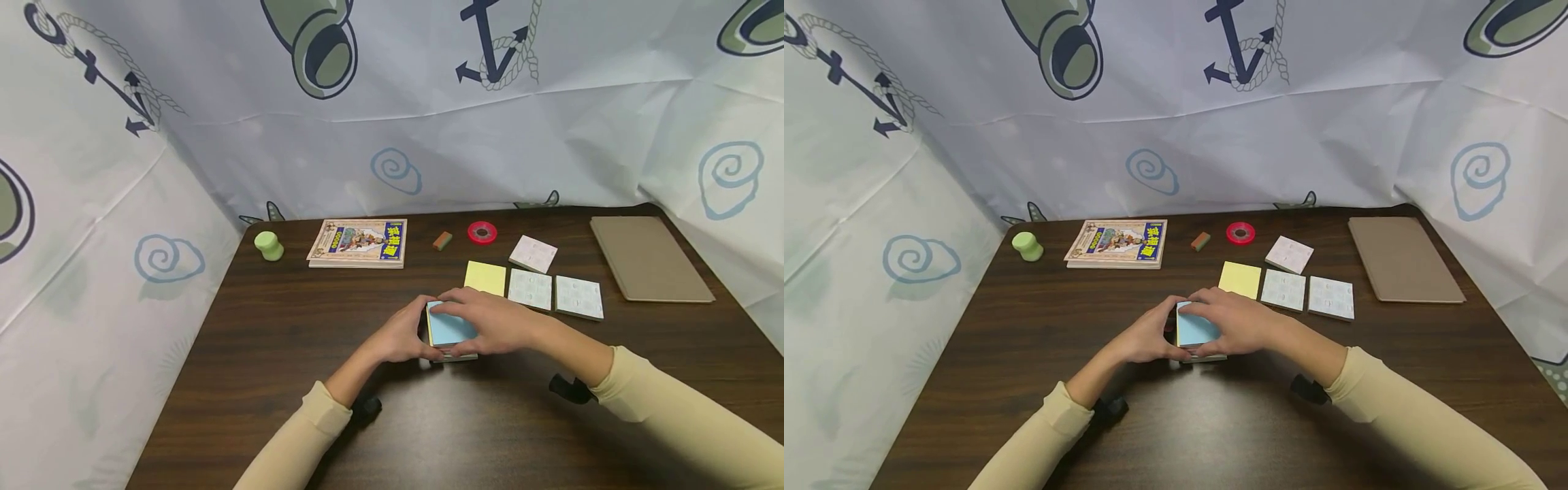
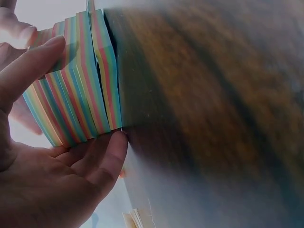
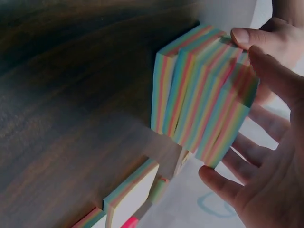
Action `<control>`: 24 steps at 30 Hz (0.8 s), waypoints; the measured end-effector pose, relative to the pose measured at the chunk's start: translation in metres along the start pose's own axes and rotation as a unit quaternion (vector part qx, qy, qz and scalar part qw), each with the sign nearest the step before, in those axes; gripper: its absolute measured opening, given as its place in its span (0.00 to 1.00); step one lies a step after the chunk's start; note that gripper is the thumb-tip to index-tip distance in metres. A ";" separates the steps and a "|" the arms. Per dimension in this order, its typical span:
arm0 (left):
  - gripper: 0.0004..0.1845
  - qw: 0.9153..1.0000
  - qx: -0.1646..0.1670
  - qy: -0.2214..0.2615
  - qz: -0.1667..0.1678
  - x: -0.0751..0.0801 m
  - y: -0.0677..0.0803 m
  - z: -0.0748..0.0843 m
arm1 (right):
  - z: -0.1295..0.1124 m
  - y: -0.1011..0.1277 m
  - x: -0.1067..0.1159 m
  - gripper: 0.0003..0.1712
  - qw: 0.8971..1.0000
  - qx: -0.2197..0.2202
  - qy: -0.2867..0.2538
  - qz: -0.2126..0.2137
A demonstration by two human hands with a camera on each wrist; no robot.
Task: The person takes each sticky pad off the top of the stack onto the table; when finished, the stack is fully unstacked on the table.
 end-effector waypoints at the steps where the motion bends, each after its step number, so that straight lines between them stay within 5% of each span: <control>1: 0.49 1.000 0.001 0.001 -0.001 0.000 0.000 0.000 | 0.001 0.000 -0.001 0.39 1.000 0.000 0.003 0.001; 24: 0.47 1.000 0.010 0.005 -0.006 -0.001 -0.001 -0.001 | 0.008 0.013 0.012 0.38 0.998 -0.052 -0.035 0.032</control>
Point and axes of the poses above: each hand's wrist, its own y-axis away from the middle knuckle, its own x-axis out of the back of the hand, z = x × y, the point moved 5 cm from there along -y, towards the middle knuckle, and after that the axes turned 14 degrees about -z, right-handed, at the moved point
